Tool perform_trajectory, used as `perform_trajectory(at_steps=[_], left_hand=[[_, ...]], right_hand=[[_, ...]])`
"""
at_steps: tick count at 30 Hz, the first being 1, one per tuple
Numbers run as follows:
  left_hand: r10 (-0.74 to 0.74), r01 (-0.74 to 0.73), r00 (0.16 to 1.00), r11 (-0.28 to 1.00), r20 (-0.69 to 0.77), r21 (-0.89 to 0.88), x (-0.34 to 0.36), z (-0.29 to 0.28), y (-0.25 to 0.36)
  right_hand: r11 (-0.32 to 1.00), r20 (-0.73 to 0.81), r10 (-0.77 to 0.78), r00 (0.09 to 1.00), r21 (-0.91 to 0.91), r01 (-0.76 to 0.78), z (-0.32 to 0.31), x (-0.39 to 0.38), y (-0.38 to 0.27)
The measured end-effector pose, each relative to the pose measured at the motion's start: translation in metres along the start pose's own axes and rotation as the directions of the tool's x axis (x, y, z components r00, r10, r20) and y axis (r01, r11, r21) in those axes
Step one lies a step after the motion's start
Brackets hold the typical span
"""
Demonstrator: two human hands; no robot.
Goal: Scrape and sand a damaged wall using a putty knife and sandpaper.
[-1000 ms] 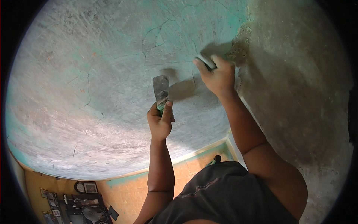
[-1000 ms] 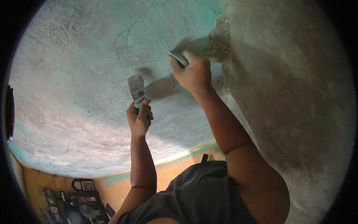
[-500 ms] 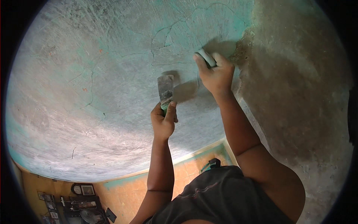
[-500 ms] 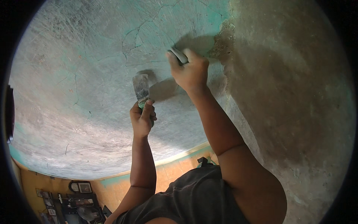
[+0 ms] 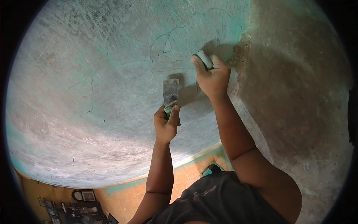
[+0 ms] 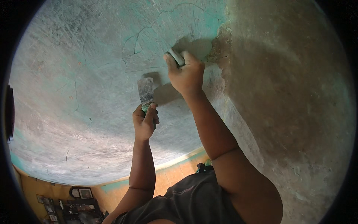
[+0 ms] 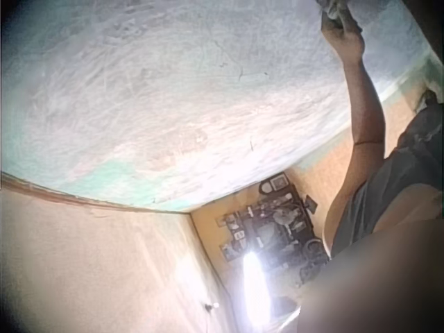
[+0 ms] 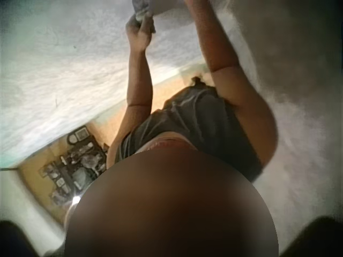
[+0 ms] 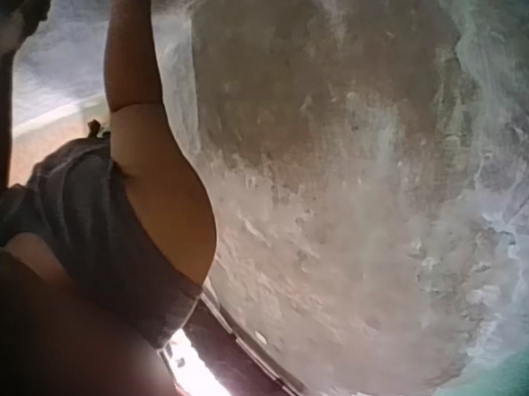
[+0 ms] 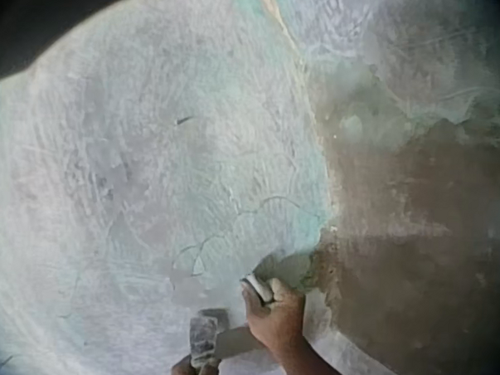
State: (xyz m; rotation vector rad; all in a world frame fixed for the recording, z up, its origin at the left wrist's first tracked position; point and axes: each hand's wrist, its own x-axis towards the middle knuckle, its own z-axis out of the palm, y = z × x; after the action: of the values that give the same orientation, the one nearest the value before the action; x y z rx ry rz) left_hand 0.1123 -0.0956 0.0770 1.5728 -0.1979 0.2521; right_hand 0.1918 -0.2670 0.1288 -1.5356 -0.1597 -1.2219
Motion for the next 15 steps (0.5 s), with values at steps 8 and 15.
perform_trajectory(at_steps=[8,15], left_hand=[[0.009,-0.009,1.000,1.000,0.002,0.017,-0.006,0.001,0.013],[0.044,-0.044,0.999,0.999,0.005,-0.008,-0.017,-0.006,0.021]], right_hand=[[0.993,0.089,-0.050,0.995,-0.103,0.060,-0.006,0.000,0.000],[0.997,0.174,-0.059,0.983,0.063,0.049,0.003,0.036,-0.038]])
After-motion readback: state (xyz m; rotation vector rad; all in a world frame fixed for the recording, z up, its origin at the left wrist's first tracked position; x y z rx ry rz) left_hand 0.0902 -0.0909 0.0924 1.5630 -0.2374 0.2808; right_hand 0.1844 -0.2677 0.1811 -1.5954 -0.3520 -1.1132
